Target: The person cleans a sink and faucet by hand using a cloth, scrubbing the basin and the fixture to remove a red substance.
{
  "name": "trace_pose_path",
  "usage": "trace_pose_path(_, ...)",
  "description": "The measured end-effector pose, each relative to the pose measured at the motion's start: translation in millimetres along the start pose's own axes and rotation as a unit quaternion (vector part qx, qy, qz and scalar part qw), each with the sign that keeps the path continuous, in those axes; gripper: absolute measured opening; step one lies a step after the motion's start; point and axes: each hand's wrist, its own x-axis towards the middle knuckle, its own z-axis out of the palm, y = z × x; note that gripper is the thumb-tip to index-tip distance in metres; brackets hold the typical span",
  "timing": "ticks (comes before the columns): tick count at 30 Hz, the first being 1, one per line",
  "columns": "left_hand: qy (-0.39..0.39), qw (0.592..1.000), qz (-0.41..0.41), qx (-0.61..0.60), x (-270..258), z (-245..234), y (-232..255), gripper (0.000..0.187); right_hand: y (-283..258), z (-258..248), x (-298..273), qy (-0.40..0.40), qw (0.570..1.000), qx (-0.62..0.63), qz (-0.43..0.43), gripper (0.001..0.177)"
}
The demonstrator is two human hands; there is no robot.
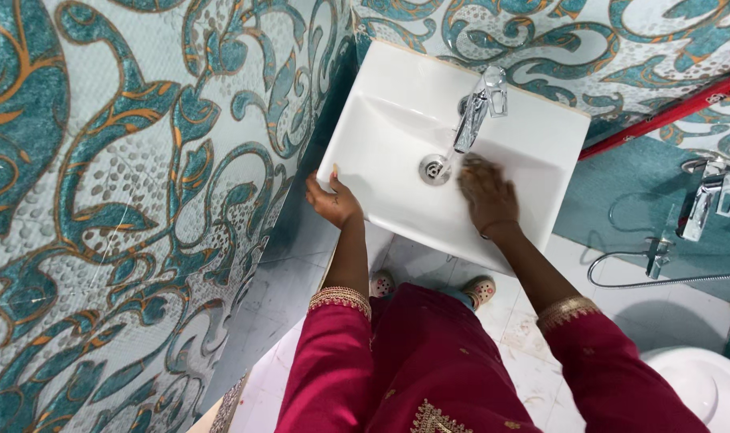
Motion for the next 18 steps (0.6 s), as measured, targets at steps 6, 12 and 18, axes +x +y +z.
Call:
trace_pose_path(6,-0.011,0.999,-0.028,-0.025,-1.9,0.4,0.8,0.032,-6.5,37.2,15.0,-0.018,0.999,0.029,0.020,0.089)
trace_pose_path(12,0.010,1.000,-0.002,-0.029,-0.1,8.8,-17.5,0.035,-86.2,62.9,75.7,0.055,0.941,0.275,-0.189,0.085)
trace_pose_path(18,0.048,0.998,0.015,-0.045,0.7,16.0,-26.6,0.038,-188.3,8.1,78.7,-0.100,0.813,0.512,-0.257,0.089)
